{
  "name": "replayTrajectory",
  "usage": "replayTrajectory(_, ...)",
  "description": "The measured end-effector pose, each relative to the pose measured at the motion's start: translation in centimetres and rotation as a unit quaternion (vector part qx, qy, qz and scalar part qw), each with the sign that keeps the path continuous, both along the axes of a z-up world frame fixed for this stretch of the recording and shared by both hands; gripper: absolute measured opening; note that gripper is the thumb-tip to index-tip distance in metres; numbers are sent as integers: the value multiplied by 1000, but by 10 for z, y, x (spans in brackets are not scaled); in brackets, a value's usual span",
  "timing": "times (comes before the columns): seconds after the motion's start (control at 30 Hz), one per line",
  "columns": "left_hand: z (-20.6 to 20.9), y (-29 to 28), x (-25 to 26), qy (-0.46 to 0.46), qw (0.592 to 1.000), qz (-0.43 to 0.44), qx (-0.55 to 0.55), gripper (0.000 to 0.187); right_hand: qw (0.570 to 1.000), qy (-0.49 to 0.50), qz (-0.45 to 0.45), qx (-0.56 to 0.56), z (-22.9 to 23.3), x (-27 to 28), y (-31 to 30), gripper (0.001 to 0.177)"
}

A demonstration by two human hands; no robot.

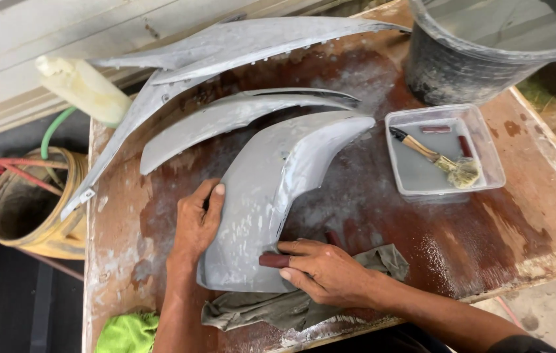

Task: The person sands the surface of a grey plastic car part using a sanding block. They hold the part steady with one hand while moving the sanding block back and forth across the surface. The person repositions the part to sand different areas, including the edges and curved sections.

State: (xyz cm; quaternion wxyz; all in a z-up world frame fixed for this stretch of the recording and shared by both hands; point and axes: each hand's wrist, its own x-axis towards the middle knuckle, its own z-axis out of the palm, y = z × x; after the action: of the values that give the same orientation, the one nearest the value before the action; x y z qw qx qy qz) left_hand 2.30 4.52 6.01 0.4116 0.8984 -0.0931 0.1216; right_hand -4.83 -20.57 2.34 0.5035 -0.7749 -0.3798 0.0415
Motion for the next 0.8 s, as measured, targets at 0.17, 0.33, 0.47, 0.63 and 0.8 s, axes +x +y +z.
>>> replayTrajectory(0.17, -3, 12, -1, 5, 1000, -1, -5, 23, 998, 69, 4, 5, -8, -9, 13, 26)
replayTrajectory(0.33, -10, 27, 1, 6, 1000, -18, 7, 21, 996, 78, 32, -8, -7, -16, 25, 29)
replayTrajectory(0.47, -10, 32, 2, 27, 999, -16, -9, 20, 996, 82, 25, 8, -9, -23, 33, 29)
replayTrajectory(0.63, 9, 33, 1, 25, 999, -38, -20, 19, 992, 105, 65, 11, -9, -27, 41, 33)
replayTrajectory(0.8, 21, 25, -3, 138, 989, 33, 51, 33, 992, 88, 83, 32, -1, -29, 42, 30)
